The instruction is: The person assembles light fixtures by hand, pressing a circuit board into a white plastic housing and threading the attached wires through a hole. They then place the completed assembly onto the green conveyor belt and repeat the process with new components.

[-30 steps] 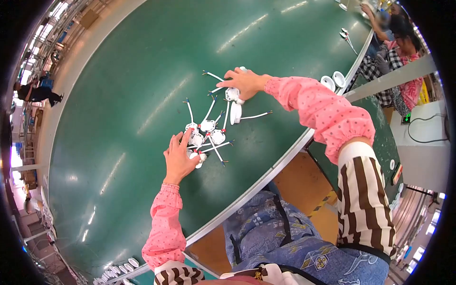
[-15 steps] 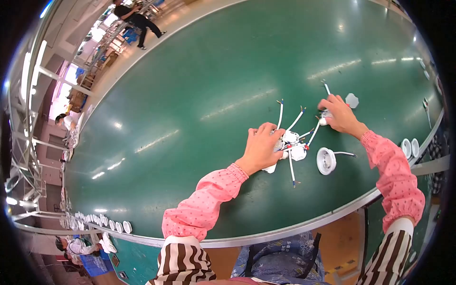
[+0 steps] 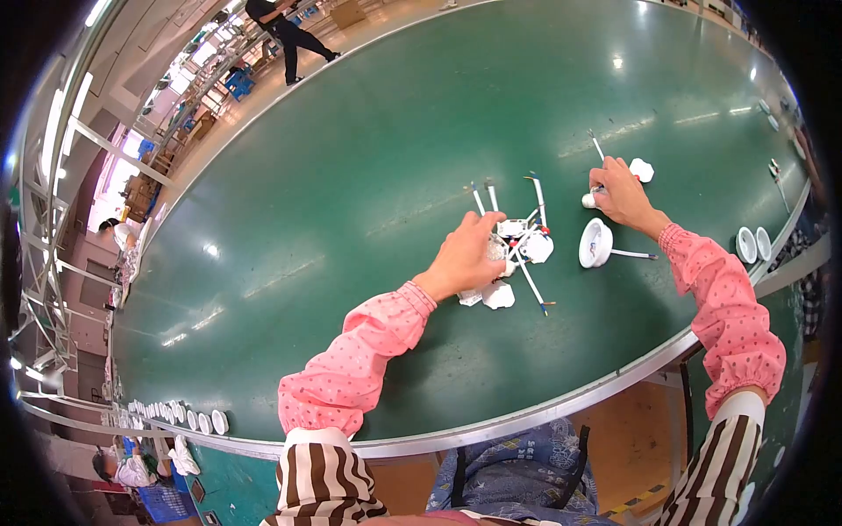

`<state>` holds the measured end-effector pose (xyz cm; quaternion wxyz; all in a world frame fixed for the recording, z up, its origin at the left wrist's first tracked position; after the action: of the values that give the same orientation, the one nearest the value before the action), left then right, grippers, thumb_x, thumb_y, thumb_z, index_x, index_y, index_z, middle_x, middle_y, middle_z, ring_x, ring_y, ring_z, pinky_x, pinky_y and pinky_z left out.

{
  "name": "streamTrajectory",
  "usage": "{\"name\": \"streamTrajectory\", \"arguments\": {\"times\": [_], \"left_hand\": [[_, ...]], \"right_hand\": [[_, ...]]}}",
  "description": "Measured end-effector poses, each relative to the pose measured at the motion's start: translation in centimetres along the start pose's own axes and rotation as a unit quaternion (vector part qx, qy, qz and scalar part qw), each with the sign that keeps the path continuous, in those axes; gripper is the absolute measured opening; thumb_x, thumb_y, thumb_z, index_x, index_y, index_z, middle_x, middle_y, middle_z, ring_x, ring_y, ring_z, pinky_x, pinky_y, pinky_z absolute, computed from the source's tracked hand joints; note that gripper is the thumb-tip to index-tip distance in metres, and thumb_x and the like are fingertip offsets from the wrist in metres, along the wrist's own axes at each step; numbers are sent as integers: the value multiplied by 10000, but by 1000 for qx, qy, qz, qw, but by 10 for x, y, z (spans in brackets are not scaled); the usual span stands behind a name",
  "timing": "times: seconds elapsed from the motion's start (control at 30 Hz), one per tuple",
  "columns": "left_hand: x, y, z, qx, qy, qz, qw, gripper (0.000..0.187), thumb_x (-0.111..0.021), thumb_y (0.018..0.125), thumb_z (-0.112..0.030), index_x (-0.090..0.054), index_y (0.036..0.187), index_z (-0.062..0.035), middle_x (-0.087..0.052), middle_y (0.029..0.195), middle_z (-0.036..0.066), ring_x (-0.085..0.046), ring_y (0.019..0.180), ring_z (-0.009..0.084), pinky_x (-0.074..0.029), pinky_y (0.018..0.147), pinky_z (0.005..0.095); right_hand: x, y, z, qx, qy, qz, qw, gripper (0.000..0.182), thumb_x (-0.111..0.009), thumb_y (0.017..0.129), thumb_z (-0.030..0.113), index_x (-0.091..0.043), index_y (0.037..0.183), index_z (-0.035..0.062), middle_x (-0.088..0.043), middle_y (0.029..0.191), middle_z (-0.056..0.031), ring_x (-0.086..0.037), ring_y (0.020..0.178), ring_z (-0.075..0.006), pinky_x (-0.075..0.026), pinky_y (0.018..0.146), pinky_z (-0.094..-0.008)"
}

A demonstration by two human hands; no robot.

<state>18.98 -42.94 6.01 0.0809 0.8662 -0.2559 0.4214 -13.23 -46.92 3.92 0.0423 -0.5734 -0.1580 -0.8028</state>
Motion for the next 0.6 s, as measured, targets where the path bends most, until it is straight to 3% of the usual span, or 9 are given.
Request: {"name": "streamTrajectory", "arguments": {"times": [0.13, 0.3, 0.4, 0.43, 0.53, 0.57, 0.6], "left_hand": [[3, -2, 19, 11, -27, -51, 998, 730, -751, 723, -206, -501, 1391, -51, -580, 1201, 228, -598, 1109, 407, -489, 988, 456], [29, -14, 24, 24, -75, -196, 977, 691, -711, 713, -198, -554, 1359, -11, -581, 1215, 234, -606, 1106, 351, -493, 988, 409], [32, -14, 38, 72, -95, -206, 971, 670, -711, 703, -189, -581, 1333, -1, -585, 1231, 220, -615, 1096, 331, -512, 955, 398], [32, -14, 43, 75, -94, -232, 965, 628, -714, 710, -175, -609, 1299, 16, -641, 1161, 186, -647, 1028, 283, -529, 913, 371], [30, -18, 54, 120, -157, -188, 962, 572, -708, 738, -174, -624, 1267, 28, -665, 1090, 192, -652, 1041, 306, -512, 940, 393], [18, -12, 73, 63, -136, -245, 958, 497, -698, 757, -136, -656, 1217, 47, -707, 1013, 173, -708, 888, 252, -562, 804, 371], [20, -16, 69, 90, -169, -232, 954, 481, -691, 766, -121, -659, 1214, 51, -711, 1006, 172, -711, 843, 234, -565, 755, 359]], "right_hand": [[20, -1, 12, -10, 2, -68, 998, 99, -638, 790, 98, -606, 856, 32, -536, 921, -145, -525, 913, -341, -446, 779, -461], [48, -4, 21, -40, -3, -145, 989, 270, -760, 837, 238, -601, 853, 21, -531, 887, -119, -527, 897, -307, -440, 768, -431], [64, -7, 32, -27, 6, -165, 986, 261, -764, 825, 200, -571, 858, 27, -507, 876, -106, -517, 878, -301, -427, 771, -437], [72, -9, 37, -21, -2, -173, 985, 258, -762, 828, 196, -571, 860, 25, -508, 877, -105, -517, 880, -300, -428, 769, -435], [91, -17, 55, -9, -20, -186, 982, 217, -734, 842, 172, -582, 866, 20, -516, 892, -106, -521, 901, -299, -440, 770, -434], [100, -22, 63, -8, -25, -181, 983, 183, -711, 851, 157, -590, 868, 20, -522, 905, -108, -526, 917, -300, -450, 776, -437], [106, -26, 67, -7, -29, -176, 984, 150, -688, 860, 141, -599, 870, 20, -528, 918, -110, -530, 932, -301, -459, 781, -441]]}}
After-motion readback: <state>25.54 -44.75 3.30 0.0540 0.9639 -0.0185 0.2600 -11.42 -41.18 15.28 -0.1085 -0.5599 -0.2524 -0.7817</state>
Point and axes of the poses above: each hand's wrist, its own y-axis towards the middle knuckle, its own x-axis out of the back of the hand, z = x × y, the point moved 3 cm from there along y, towards the middle knuckle
